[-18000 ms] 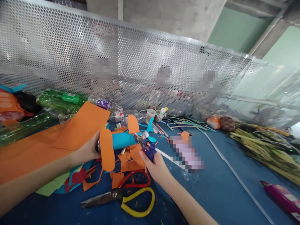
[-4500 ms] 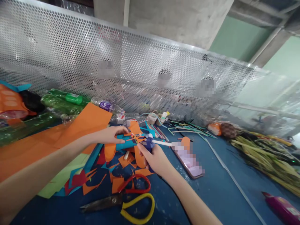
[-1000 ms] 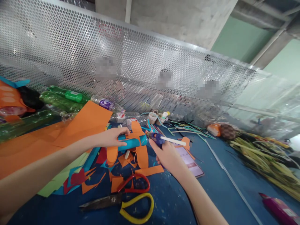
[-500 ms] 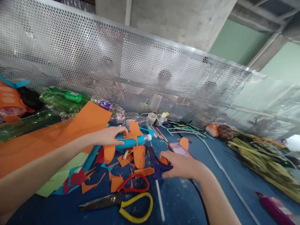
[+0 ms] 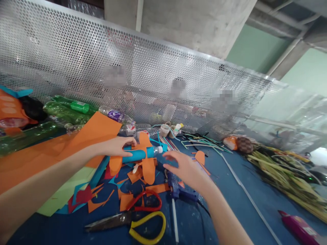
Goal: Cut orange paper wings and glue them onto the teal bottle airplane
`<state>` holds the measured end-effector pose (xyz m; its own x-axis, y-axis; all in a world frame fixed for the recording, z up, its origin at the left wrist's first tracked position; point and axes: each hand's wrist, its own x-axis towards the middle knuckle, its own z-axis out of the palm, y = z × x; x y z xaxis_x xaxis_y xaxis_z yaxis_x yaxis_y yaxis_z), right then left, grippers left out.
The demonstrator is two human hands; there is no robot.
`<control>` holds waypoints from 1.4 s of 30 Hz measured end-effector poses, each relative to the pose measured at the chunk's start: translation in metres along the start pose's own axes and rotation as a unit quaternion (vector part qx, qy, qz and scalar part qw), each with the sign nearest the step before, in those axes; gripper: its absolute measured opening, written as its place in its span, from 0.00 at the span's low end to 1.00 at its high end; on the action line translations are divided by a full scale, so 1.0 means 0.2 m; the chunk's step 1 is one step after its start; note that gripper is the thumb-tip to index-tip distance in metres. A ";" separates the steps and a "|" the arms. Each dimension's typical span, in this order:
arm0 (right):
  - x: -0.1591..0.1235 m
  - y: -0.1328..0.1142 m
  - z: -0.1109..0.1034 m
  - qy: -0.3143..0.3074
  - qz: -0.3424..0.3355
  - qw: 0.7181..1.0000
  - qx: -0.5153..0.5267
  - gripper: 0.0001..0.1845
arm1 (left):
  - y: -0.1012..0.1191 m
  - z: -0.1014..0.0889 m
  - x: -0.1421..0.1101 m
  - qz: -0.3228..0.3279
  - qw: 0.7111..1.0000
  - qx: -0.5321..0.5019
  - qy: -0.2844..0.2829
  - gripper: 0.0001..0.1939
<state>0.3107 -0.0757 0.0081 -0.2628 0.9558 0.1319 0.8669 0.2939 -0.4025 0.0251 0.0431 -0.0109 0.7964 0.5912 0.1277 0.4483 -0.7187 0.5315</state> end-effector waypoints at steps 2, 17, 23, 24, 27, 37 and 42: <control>0.05 -0.09 0.07 0.062 -0.060 0.995 -0.041 0.20 | 0.02 0.00 0.00 0.011 1.000 0.007 0.001 0.17; 0.07 -0.30 0.04 -0.266 -0.170 0.947 0.057 0.13 | -0.02 0.05 0.03 0.021 1.000 0.001 0.019 0.18; 0.16 -0.19 0.15 0.022 -0.116 0.990 -0.072 0.09 | -0.01 0.05 0.02 0.017 1.000 -0.004 0.013 0.18; 0.18 -0.18 0.20 0.028 -0.136 0.986 -0.097 0.12 | -0.01 0.05 0.02 0.016 1.000 -0.002 0.015 0.18; 0.21 -0.20 0.30 0.009 -0.167 0.972 -0.167 0.12 | -0.01 0.05 0.03 0.018 1.000 -0.002 0.016 0.18; 0.07 -0.34 0.14 -0.179 -0.169 0.964 0.099 0.15 | 0.00 0.04 0.02 0.022 1.000 0.008 0.015 0.17; 0.21 -0.16 0.21 0.146 -0.149 0.973 -0.097 0.17 | 0.03 0.03 0.02 0.033 0.999 0.028 0.015 0.15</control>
<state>0.2541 -0.0451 -0.0113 -0.4085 0.7765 0.4797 0.8412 0.5242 -0.1322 0.0334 0.0381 -0.0129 0.8129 0.5521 0.1853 0.4183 -0.7749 0.4739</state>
